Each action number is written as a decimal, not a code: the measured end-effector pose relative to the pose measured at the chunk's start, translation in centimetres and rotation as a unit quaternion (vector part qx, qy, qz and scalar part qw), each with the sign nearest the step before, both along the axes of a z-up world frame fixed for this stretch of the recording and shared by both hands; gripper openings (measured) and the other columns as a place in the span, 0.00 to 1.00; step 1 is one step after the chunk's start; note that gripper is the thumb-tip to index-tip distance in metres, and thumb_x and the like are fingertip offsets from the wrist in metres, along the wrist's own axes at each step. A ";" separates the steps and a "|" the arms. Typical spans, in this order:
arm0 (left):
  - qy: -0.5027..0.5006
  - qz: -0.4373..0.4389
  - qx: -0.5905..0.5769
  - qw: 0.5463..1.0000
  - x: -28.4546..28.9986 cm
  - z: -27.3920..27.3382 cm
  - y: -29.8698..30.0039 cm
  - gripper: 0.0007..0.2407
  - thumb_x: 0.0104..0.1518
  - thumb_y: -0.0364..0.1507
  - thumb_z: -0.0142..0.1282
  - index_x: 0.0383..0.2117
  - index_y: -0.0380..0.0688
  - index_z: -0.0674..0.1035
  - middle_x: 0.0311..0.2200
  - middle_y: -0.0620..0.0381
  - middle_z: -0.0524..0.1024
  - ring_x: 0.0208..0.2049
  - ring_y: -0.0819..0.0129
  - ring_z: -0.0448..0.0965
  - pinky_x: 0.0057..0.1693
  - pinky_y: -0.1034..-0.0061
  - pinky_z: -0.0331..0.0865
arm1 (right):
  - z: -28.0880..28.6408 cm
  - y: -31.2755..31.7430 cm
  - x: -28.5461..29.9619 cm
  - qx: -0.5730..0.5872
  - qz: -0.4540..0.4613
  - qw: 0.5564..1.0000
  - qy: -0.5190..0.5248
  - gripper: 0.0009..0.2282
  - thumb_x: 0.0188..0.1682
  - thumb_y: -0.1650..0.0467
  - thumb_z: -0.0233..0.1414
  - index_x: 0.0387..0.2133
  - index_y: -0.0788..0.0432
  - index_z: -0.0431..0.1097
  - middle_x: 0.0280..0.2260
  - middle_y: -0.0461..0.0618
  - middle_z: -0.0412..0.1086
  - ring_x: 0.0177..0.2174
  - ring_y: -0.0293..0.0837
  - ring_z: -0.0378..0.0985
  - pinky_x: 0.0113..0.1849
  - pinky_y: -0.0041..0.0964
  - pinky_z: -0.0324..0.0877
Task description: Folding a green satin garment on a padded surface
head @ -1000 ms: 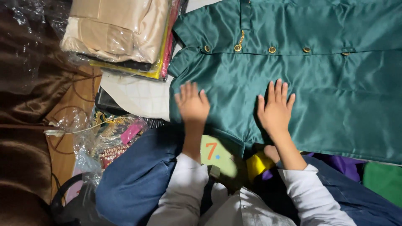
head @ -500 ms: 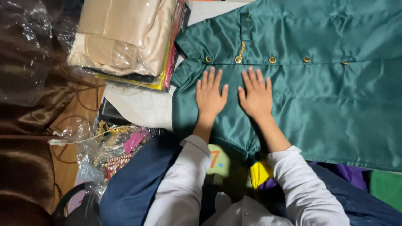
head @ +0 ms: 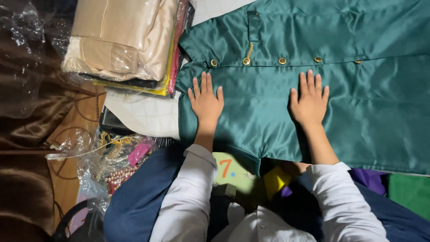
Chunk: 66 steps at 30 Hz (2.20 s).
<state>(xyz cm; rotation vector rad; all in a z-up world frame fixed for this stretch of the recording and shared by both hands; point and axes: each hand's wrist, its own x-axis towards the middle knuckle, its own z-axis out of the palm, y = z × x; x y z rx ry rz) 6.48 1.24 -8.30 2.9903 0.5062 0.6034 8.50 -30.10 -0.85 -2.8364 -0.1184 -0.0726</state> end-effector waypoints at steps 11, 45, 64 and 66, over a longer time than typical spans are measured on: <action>0.076 -0.254 -0.114 0.957 -4.3 5.9 -15.4 0.24 0.61 0.38 0.46 0.67 0.56 0.65 0.70 0.55 0.58 0.72 0.56 0.55 0.71 0.48 0.49 | 0.3 0.5 -6.7 -0.016 0.081 0.995 -0.047 0.24 0.59 0.63 0.40 0.70 0.49 0.54 0.70 0.49 0.50 0.69 0.50 0.48 0.64 0.61 0.43; 0.021 -0.140 -0.087 0.986 0.0 6.1 -21.3 0.21 0.55 0.43 0.51 0.53 0.48 0.77 0.60 0.47 0.71 0.64 0.48 0.67 0.67 0.42 0.51 | -1.3 -15.5 -2.1 -0.024 -0.120 0.991 -0.062 0.22 0.61 0.59 0.42 0.64 0.56 0.65 0.65 0.56 0.61 0.66 0.52 0.57 0.61 0.61 0.51; 0.073 -0.317 -0.128 0.937 3.3 5.6 -29.7 0.24 0.64 0.41 0.41 0.68 0.60 0.63 0.73 0.60 0.53 0.73 0.57 0.50 0.73 0.48 0.42 | 0.4 -20.2 4.2 -0.042 -0.020 0.998 -0.035 0.25 0.58 0.59 0.41 0.71 0.44 0.52 0.71 0.49 0.48 0.69 0.51 0.46 0.65 0.59 0.43; 0.070 -0.320 -0.131 0.936 3.3 5.6 -29.6 0.24 0.65 0.41 0.40 0.69 0.60 0.63 0.73 0.60 0.52 0.73 0.57 0.50 0.73 0.48 0.41 | 0.6 -21.4 4.3 -0.061 -0.057 0.996 -0.031 0.25 0.59 0.59 0.40 0.71 0.43 0.53 0.71 0.49 0.48 0.69 0.52 0.46 0.64 0.61 0.44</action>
